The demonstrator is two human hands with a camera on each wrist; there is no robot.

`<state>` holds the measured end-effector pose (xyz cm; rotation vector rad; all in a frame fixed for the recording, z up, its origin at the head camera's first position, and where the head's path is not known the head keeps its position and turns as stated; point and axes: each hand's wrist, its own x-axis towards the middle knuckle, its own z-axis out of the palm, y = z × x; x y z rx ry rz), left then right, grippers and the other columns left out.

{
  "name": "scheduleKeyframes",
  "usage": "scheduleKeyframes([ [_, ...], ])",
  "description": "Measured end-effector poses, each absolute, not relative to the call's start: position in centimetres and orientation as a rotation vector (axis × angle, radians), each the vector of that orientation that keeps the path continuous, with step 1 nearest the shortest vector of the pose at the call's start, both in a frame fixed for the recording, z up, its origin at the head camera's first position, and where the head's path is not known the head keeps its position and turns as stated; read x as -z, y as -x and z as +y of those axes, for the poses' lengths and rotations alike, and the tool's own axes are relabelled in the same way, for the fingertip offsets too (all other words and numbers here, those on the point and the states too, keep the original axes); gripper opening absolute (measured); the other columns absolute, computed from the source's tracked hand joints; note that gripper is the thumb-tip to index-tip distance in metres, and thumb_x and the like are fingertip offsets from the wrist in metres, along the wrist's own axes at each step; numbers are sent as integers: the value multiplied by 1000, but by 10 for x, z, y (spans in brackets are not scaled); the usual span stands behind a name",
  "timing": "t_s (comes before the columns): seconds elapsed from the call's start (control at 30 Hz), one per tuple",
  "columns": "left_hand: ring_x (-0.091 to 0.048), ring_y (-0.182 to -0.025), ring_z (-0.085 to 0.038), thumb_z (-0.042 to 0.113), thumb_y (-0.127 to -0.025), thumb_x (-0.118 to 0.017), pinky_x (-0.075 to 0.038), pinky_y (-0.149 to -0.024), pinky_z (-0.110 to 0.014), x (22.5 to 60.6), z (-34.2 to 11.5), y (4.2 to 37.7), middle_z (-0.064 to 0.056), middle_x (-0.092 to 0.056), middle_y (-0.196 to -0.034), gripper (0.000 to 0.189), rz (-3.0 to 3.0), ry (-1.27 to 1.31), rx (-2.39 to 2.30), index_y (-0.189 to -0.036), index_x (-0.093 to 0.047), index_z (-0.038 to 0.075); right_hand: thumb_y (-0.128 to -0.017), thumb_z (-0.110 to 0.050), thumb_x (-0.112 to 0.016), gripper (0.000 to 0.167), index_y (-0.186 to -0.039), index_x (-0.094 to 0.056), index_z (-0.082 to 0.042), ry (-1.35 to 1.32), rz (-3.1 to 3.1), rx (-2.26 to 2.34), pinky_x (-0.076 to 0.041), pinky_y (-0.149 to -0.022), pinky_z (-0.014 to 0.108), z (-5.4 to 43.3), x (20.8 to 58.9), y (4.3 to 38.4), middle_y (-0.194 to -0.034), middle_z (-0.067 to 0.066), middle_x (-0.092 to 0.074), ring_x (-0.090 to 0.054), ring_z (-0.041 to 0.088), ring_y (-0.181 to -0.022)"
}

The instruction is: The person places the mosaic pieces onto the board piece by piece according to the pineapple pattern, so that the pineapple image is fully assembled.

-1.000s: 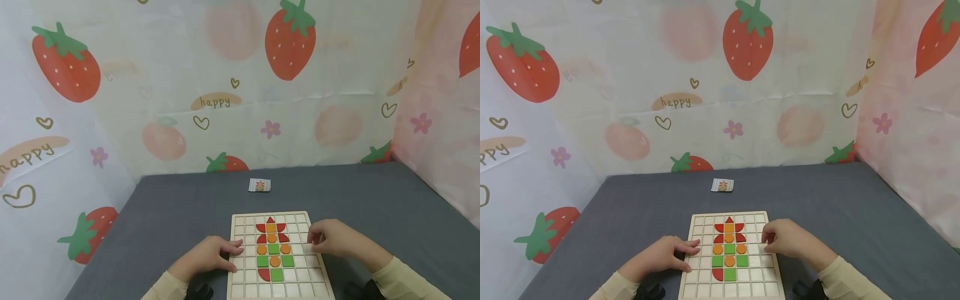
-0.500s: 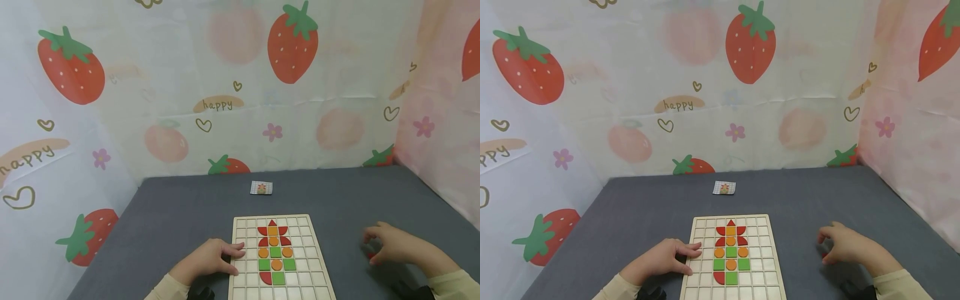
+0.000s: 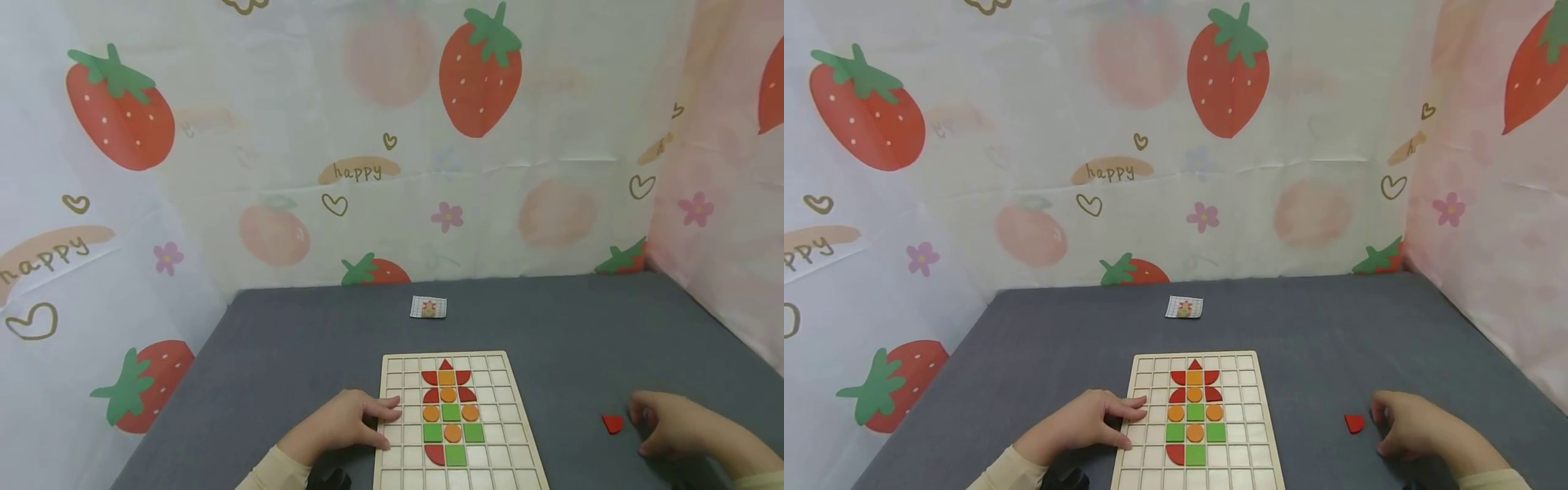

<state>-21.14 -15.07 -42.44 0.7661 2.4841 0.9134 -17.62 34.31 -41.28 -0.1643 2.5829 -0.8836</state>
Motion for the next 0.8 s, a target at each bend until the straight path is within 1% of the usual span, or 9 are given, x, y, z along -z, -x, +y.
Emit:
scheduleKeyframes([
  [0.2,-47,-120,-11,34,-68,-78,-38,-98,-37,426,-150,212,13,-53,-127,50,2492,-759,-905,-116,-65,25,-67,-1,-72,29,-82,-47,-5,349,2490,1007,-44,-46,28,345,414,172,-62,2,-42,-44,13,-52],
  [0.37,-46,-121,-12,35,-68,-78,-37,-99,-39,425,-150,212,13,-53,-128,51,2490,-763,-900,-117,-64,25,-70,-1,-72,28,-83,-47,-3,374,2437,1066,-41,-45,26,342,413,171,-61,2,-41,-41,10,-50],
  [0.43,-46,-121,-12,35,-68,-78,-37,-99,-39,424,-150,212,13,-53,-128,52,2489,-764,-903,-117,-64,25,-71,-4,-72,29,-85,-47,-3,371,2435,1065,-40,-44,25,341,413,172,-60,2,-42,-41,10,-48],
  [0.53,-46,-121,-12,35,-67,-78,-38,-98,-38,425,-151,212,13,-53,-127,52,2496,-763,-902,-116,-64,25,-75,-14,-73,32,-89,-47,-3,380,2457,1051,-41,-44,27,338,413,173,-60,2,-46,-44,11,-46],
  [0.67,-46,-121,-12,35,-67,-78,-37,-99,-40,425,-151,212,13,-53,-127,52,2504,-766,-890,-116,-64,26,-78,-26,-71,37,-94,-46,-4,326,2515,1020,-44,-45,30,332,414,176,-61,4,-48,-49,15,-48],
  [0.8,-46,-121,-12,36,-67,-77,-35,-100,-44,425,-151,212,14,-53,-127,53,2508,-774,-874,-117,-64,26,-79,-25,-71,33,-89,-46,-6,245,2549,994,-45,-46,32,327,416,178,-61,4,-47,-49,18,-50],
])
